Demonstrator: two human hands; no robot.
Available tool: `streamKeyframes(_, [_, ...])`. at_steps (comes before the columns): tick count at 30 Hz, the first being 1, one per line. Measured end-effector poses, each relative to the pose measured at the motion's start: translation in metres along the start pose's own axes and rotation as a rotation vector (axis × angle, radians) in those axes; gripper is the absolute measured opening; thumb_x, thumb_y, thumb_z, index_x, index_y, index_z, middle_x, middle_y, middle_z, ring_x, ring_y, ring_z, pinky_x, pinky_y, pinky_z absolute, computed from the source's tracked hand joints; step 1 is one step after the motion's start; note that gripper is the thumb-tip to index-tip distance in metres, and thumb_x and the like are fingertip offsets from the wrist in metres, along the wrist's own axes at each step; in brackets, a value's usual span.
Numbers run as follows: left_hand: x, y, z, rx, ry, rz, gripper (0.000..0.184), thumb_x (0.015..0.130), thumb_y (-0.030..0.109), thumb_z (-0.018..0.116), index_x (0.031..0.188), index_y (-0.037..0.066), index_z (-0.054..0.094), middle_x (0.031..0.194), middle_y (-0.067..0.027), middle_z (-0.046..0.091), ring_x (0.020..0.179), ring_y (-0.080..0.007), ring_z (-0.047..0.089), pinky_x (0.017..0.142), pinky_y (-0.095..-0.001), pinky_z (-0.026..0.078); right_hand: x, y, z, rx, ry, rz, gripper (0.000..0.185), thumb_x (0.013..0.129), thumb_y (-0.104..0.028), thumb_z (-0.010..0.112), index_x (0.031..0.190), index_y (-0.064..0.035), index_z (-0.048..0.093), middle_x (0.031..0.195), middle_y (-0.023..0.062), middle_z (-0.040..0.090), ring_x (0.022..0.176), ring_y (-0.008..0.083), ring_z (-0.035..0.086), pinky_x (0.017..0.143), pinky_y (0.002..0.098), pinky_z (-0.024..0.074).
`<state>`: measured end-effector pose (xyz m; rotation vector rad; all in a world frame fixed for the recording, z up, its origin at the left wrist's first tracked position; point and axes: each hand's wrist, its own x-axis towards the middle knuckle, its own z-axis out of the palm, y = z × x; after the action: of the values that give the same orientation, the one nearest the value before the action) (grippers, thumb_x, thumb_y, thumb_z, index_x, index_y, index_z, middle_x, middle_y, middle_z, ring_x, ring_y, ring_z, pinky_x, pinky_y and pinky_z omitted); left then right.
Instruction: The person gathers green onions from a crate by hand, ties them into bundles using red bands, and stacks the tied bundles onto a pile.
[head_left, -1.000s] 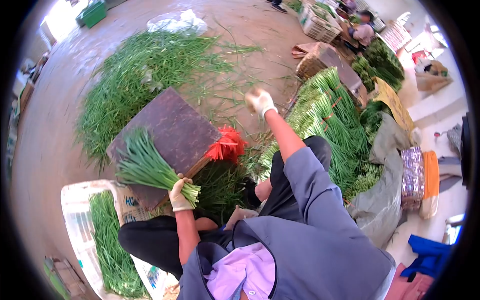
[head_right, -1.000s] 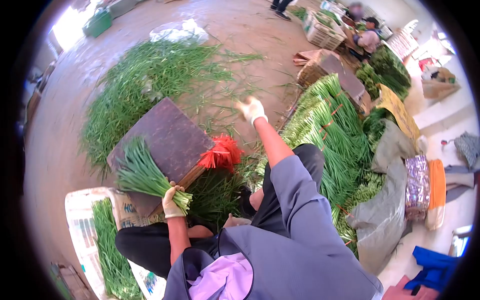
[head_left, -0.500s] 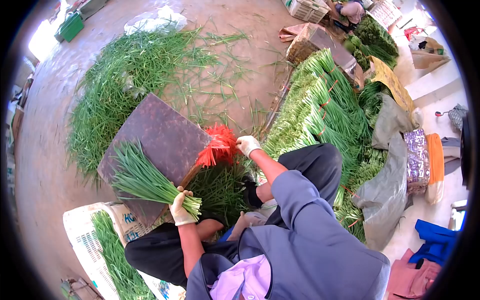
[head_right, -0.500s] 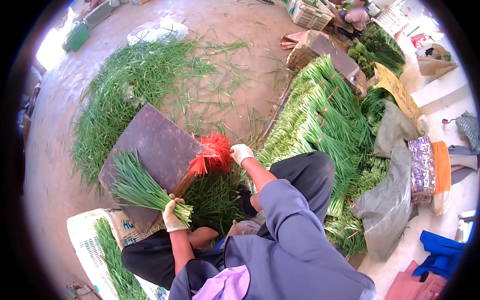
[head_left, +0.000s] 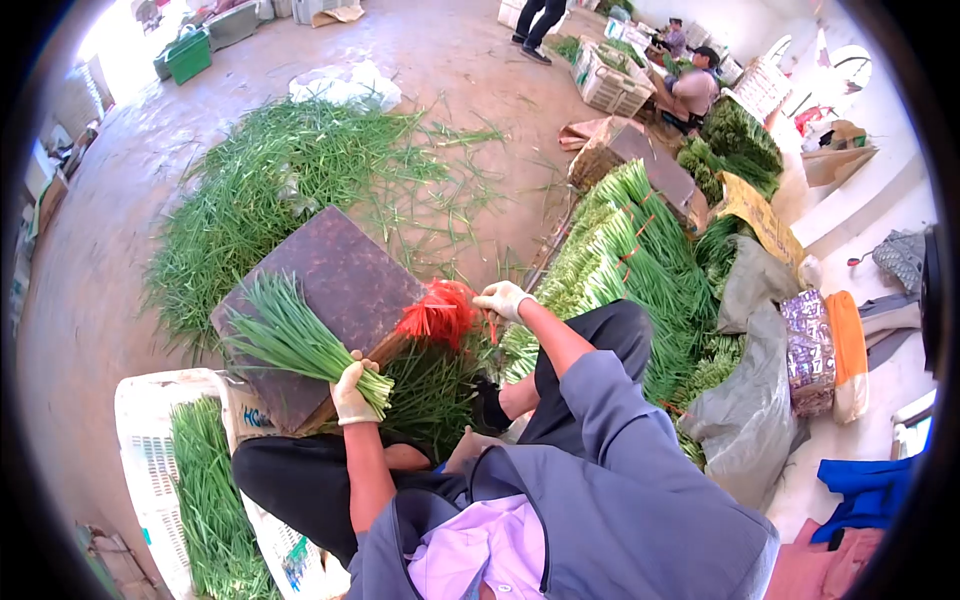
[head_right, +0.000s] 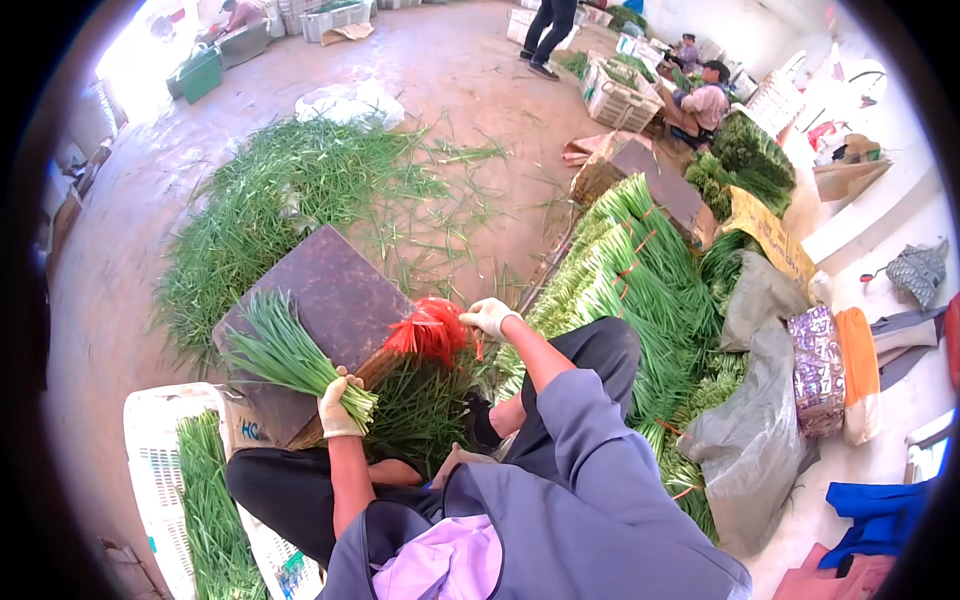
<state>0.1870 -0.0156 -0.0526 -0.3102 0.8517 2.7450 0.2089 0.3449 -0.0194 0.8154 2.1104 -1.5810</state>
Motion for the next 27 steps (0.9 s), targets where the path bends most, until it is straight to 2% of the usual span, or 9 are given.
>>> streamKeyframes(4, [-0.002, 0.003, 0.003, 0.002, 0.008, 0.023, 0.038, 0.078, -0.003, 0.066, 0.114, 0.005, 0.056, 0.102, -0.0100, 0.064, 0.077, -0.0217, 0.065, 0.074, -0.0392, 0.058, -0.017, -0.007, 0.007, -0.171, -0.062, -0.075, 0.023, 0.090, -0.024, 0.065, 0.085, -0.0017, 0.067, 0.066, 0.0035, 0.061, 0.051, 0.0112, 0.055, 0.048, 0.0274, 0.0444])
streamKeyframes(12, [0.002, 0.018, -0.014, -0.069, 0.040, 0.044, 0.032, 0.078, -0.002, 0.066, 0.108, 0.002, 0.058, 0.099, -0.0093, 0.064, 0.074, -0.0216, 0.064, 0.070, -0.0381, 0.057, -0.090, -0.025, 0.014, -0.326, -0.193, -0.090, 0.022, 0.086, -0.025, 0.064, 0.082, -0.0035, 0.067, 0.069, 0.0012, 0.061, 0.055, 0.0082, 0.051, 0.047, 0.0272, 0.0397])
streamKeyframes(16, [-0.020, 0.041, 0.015, -0.122, 0.056, 0.082, 0.019, 0.079, -0.001, 0.065, 0.098, 0.001, 0.062, 0.084, -0.0079, 0.062, 0.073, -0.0207, 0.062, 0.067, -0.0359, 0.056, -0.148, -0.045, -0.012, 0.008, -0.176, -0.058, 0.017, 0.091, -0.023, 0.065, 0.090, -0.0059, 0.062, 0.072, 0.0011, 0.060, 0.051, 0.0063, 0.045, 0.044, 0.0227, 0.0333])
streamKeyframes(19, [-0.009, 0.044, 0.005, -0.206, 0.011, 0.008, 0.017, 0.079, 0.000, 0.064, 0.096, 0.001, 0.063, 0.079, -0.0079, 0.060, 0.071, -0.0207, 0.062, 0.067, -0.0345, 0.055, -0.203, -0.065, -0.021, 0.253, -0.167, -0.180, 0.019, 0.093, -0.024, 0.066, 0.091, -0.0066, 0.060, 0.075, 0.0027, 0.062, 0.052, 0.0069, 0.047, 0.044, 0.0217, 0.0351])
streamKeyframes(21, [-0.009, 0.048, 0.006, -0.222, -0.013, 0.028, 0.015, 0.082, 0.002, 0.063, 0.097, 0.001, 0.063, 0.080, -0.0077, 0.061, 0.071, -0.0206, 0.061, 0.068, -0.0334, 0.054, -0.214, -0.075, -0.032, 0.465, -0.220, -0.274, 0.020, 0.093, -0.026, 0.067, 0.091, -0.0071, 0.060, 0.075, 0.0040, 0.063, 0.053, 0.0093, 0.052, 0.045, 0.0222, 0.0398])
streamKeyframes(22, [-0.010, 0.052, 0.011, -0.213, 0.001, 0.073, 0.014, 0.083, 0.003, 0.062, 0.097, 0.001, 0.063, 0.081, -0.0071, 0.061, 0.072, -0.0206, 0.060, 0.071, -0.0331, 0.053, -0.230, -0.093, -0.023, 0.503, -0.162, -0.355, 0.019, 0.095, -0.022, 0.064, 0.088, -0.0046, 0.061, 0.071, 0.0019, 0.060, 0.050, 0.0088, 0.049, 0.043, 0.0222, 0.0357])
streamKeyframes(24, [-0.012, 0.059, 0.014, -0.227, 0.010, 0.107, 0.016, 0.082, 0.001, 0.062, 0.098, 0.000, 0.062, 0.084, -0.0081, 0.062, 0.073, -0.0205, 0.061, 0.070, -0.0343, 0.054, -0.235, -0.129, -0.013, 0.578, -0.089, -0.454, 0.018, 0.095, -0.024, 0.064, 0.088, -0.0073, 0.062, 0.072, 0.0010, 0.062, 0.052, 0.0112, 0.052, 0.047, 0.0235, 0.0393])
streamKeyframes(26, [-0.017, 0.065, 0.018, -0.178, 0.023, 0.164, 0.019, 0.081, 0.000, 0.063, 0.100, 0.000, 0.062, 0.089, -0.0088, 0.063, 0.074, -0.0205, 0.062, 0.068, -0.0360, 0.055, -0.213, -0.158, -0.011, 0.664, -0.130, -0.534, 0.014, 0.094, -0.023, 0.066, 0.092, -0.0099, 0.062, 0.074, 0.0022, 0.064, 0.059, 0.0138, 0.057, 0.056, 0.0307, 0.0501])
streamKeyframes(27, [-0.019, 0.067, 0.017, -0.167, 0.040, 0.119, 0.020, 0.081, -0.001, 0.063, 0.101, -0.001, 0.061, 0.093, -0.0087, 0.064, 0.075, -0.0208, 0.062, 0.067, -0.0375, 0.055, -0.207, -0.176, -0.001, 0.780, -0.060, -0.534, 0.012, 0.095, -0.022, 0.066, 0.093, -0.0104, 0.063, 0.077, 0.0009, 0.064, 0.061, 0.0114, 0.056, 0.056, 0.0275, 0.0473])
